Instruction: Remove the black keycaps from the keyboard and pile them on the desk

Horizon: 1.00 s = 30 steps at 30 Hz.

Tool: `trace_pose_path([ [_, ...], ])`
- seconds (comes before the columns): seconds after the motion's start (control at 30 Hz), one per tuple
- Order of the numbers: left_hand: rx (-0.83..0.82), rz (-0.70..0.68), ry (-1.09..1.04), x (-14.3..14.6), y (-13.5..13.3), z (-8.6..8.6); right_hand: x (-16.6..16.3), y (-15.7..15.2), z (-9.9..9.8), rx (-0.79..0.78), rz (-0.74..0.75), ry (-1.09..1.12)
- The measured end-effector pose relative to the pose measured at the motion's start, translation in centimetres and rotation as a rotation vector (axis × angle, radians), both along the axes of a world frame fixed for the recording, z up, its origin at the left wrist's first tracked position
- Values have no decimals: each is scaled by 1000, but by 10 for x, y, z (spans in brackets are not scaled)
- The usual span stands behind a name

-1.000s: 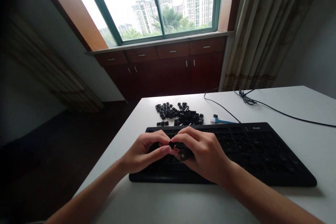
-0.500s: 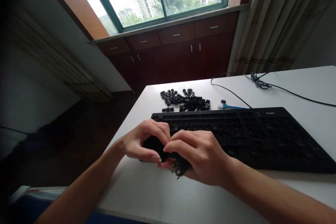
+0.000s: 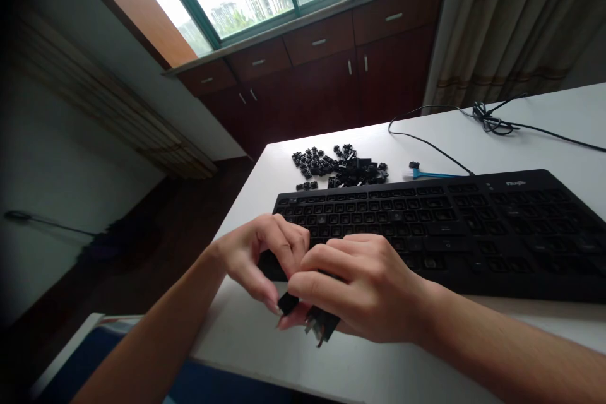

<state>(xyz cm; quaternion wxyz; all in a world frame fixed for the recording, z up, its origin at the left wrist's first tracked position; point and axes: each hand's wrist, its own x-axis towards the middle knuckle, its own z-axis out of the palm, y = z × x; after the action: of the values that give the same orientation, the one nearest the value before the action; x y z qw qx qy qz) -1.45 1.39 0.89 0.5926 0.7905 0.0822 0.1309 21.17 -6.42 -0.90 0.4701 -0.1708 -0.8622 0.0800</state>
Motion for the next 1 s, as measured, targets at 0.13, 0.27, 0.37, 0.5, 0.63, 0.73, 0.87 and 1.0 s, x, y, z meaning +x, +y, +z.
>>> trace_pose_path([
  [0.13, -3, -14, -20, 2, -1, 0, 0, 0, 0, 5, 5, -29],
  [0.27, -19, -43, -35, 4, -1, 2, 0, 0, 1, 26, 14, -57],
  [0.37, -34, -71, -39, 5, -1, 4, 0, 0, 1, 10, 29, -39],
  [0.5, -43, -112, -27, 5, 1, 6, 0, -2, -1, 53, 24, -109],
  [0.63, -51, -142, -23, 5, 2, 7, -1, -7, -6, 149, 76, -321],
  [0.73, -55, -162, 11, 4, 1, 8, -2, -9, -10, 152, 121, -428],
  [0.87, -55, -190, 75, 4, 0, 10, -2, -9, -10, 143, 122, -458],
  [1.0, -36, -213, 72, 4, 1, 10, -2, -9, -6, 158, 124, -424],
])
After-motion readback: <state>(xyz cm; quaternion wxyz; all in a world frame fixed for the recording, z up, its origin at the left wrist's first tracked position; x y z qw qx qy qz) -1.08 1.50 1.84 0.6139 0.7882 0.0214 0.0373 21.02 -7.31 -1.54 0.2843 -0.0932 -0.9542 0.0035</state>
